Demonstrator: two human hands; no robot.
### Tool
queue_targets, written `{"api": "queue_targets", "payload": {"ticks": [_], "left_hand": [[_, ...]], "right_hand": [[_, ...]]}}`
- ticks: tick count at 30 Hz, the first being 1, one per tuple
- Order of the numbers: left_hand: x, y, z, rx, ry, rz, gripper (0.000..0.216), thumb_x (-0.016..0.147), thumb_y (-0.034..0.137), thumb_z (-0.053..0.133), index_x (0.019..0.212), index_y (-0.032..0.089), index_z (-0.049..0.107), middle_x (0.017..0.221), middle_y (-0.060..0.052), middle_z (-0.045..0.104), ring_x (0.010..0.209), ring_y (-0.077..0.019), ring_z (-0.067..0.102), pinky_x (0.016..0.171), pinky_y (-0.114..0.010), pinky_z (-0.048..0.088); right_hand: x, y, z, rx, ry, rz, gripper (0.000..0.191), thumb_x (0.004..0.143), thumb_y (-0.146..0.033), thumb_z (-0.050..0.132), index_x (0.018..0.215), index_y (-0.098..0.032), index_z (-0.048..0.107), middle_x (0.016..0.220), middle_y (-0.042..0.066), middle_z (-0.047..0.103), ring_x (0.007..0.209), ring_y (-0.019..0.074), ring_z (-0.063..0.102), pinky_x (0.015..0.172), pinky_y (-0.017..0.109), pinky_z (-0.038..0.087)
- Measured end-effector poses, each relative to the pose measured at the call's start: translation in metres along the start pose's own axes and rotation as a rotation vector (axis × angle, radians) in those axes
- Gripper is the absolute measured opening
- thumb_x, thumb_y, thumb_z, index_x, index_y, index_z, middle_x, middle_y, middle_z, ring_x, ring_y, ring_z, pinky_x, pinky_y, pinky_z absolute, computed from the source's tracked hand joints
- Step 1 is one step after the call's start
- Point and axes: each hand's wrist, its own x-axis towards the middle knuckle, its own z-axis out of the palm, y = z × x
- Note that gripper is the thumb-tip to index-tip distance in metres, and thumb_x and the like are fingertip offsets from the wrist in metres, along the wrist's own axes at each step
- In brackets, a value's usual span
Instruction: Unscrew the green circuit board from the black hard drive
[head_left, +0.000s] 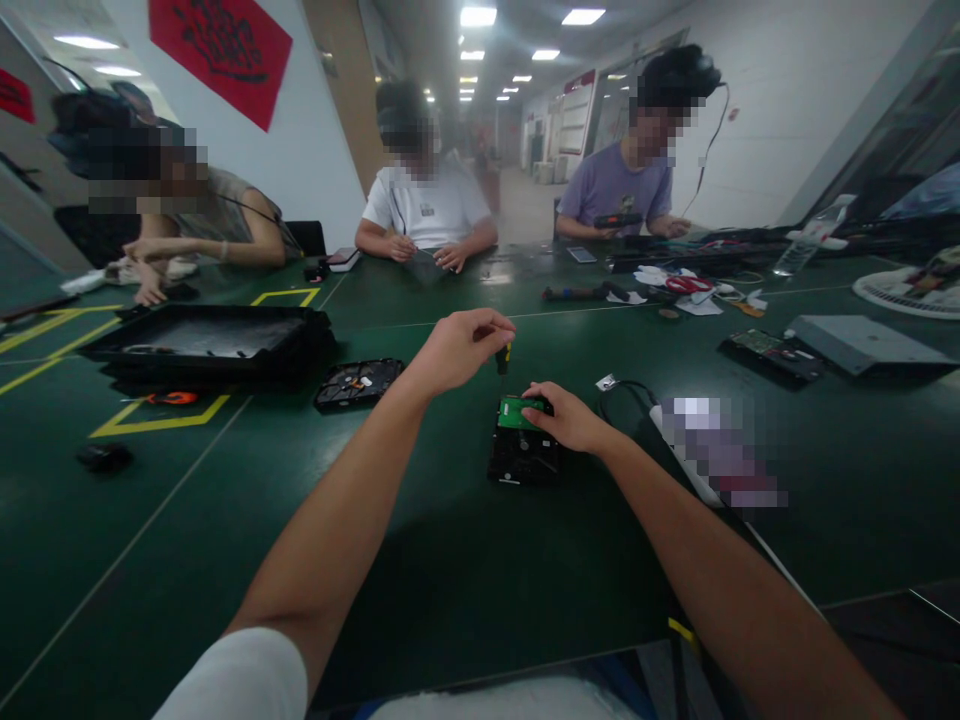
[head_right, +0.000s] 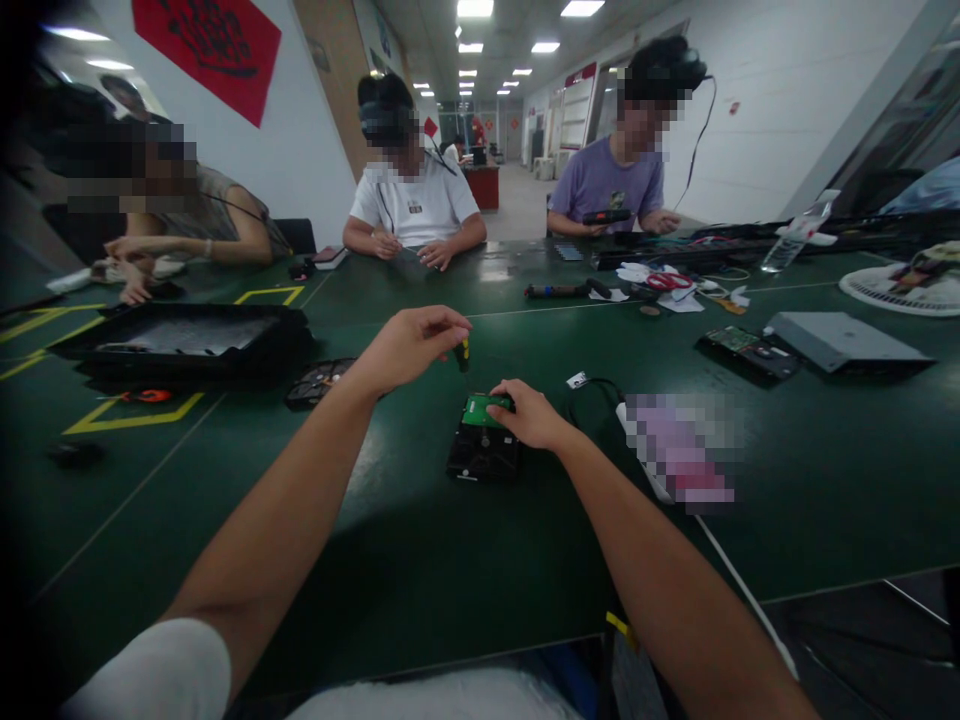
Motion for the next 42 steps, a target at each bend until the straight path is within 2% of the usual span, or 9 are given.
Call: {"api": "queue_targets", "payload": {"ticks": [4, 9, 13, 18, 23, 29, 34, 37, 42], "left_hand": [[-0.0007, 0.0063, 0.0009, 0.146, 0.065, 0.05, 0.021, 0.093, 0.04, 0.073, 0.094, 0.019, 0.077, 0.091, -0.005, 0.077, 0.082, -0.0179, 0.068, 0.076, -0.031, 0.052], [-0.0017, 0.011, 0.001, 0.184, 0.102, 0.035, 0.026, 0.089, 0.045, 0.079, 0.088, 0.019, 0.075, 0.086, -0.004, 0.076, 0.078, -0.0176, 0.066, 0.073, -0.031, 0.049], [-0.0016, 0.0076, 0.001, 0.056, 0.029, 0.017, 0.023, 0.093, 0.042, 0.073, 0.095, 0.019, 0.076, 0.089, -0.004, 0.075, 0.078, -0.0167, 0.065, 0.069, -0.029, 0.052], [-0.0008, 0.0018, -0.0009, -0.173, -0.074, -0.056, 0.026, 0.094, 0.035, 0.068, 0.112, 0.018, 0.075, 0.103, -0.008, 0.075, 0.089, -0.0187, 0.069, 0.065, -0.026, 0.056], [-0.0002, 0.0052, -0.0015, -0.234, -0.121, -0.057, 0.023, 0.096, 0.031, 0.062, 0.108, 0.019, 0.077, 0.107, -0.008, 0.074, 0.09, -0.0177, 0.068, 0.067, -0.027, 0.059], [-0.0003, 0.0063, 0.003, -0.259, -0.075, -0.09, 0.019, 0.094, 0.032, 0.067, 0.104, 0.019, 0.075, 0.099, -0.007, 0.074, 0.086, -0.0168, 0.069, 0.068, -0.028, 0.061], [-0.0022, 0.0051, 0.0056, -0.053, 0.069, -0.081, 0.028, 0.086, 0.043, 0.081, 0.092, 0.019, 0.07, 0.086, -0.005, 0.071, 0.075, -0.0169, 0.066, 0.057, -0.026, 0.055], [-0.0023, 0.0065, 0.0064, -0.015, 0.079, -0.071, 0.034, 0.082, 0.047, 0.085, 0.089, 0.019, 0.068, 0.087, -0.006, 0.073, 0.075, -0.0172, 0.067, 0.058, -0.026, 0.055], [-0.0001, 0.0047, 0.0053, 0.004, 0.06, -0.005, 0.022, 0.089, 0.039, 0.077, 0.096, 0.018, 0.078, 0.101, -0.008, 0.076, 0.087, -0.019, 0.069, 0.07, -0.03, 0.058]], "right_hand": [[0.0002, -0.0006, 0.0006, 0.003, 0.002, 0.006, 0.026, 0.098, -0.034, 0.067, 0.123, -0.026, 0.067, 0.131, 0.01, 0.069, 0.135, 0.0299, 0.063, 0.114, 0.05, 0.048], [0.0005, 0.0009, 0.0011, -0.005, -0.002, 0.001, 0.026, 0.099, -0.035, 0.067, 0.123, -0.027, 0.066, 0.131, 0.009, 0.069, 0.136, 0.0296, 0.061, 0.114, 0.05, 0.048], [-0.0001, -0.0011, -0.0002, -0.015, -0.004, 0.002, 0.026, 0.099, -0.035, 0.067, 0.123, -0.027, 0.066, 0.129, 0.009, 0.069, 0.131, 0.029, 0.063, 0.112, 0.05, 0.048], [-0.0008, -0.0028, -0.0006, -0.024, -0.001, -0.005, 0.026, 0.099, -0.035, 0.066, 0.124, -0.026, 0.065, 0.131, 0.01, 0.068, 0.13, 0.0289, 0.064, 0.113, 0.049, 0.048], [-0.0011, -0.001, 0.0001, -0.026, 0.002, 0.011, 0.027, 0.099, -0.036, 0.067, 0.124, -0.027, 0.065, 0.133, 0.009, 0.068, 0.131, 0.0296, 0.064, 0.113, 0.049, 0.048], [-0.001, -0.0003, -0.0003, -0.021, 0.005, 0.009, 0.026, 0.099, -0.036, 0.067, 0.124, -0.028, 0.066, 0.131, 0.008, 0.069, 0.13, 0.0296, 0.064, 0.113, 0.051, 0.048], [-0.0006, -0.0028, -0.0009, -0.014, 0.0, 0.008, 0.025, 0.099, -0.035, 0.067, 0.123, -0.027, 0.066, 0.131, 0.009, 0.068, 0.132, 0.0293, 0.063, 0.113, 0.049, 0.048], [-0.0005, -0.0039, -0.0008, -0.016, 0.006, -0.001, 0.025, 0.099, -0.034, 0.067, 0.123, -0.027, 0.066, 0.131, 0.009, 0.068, 0.133, 0.0293, 0.063, 0.114, 0.049, 0.048], [-0.0006, -0.0027, -0.0002, -0.012, 0.003, 0.01, 0.027, 0.099, -0.035, 0.067, 0.124, -0.027, 0.065, 0.131, 0.008, 0.069, 0.133, 0.0291, 0.063, 0.114, 0.049, 0.048]]}}
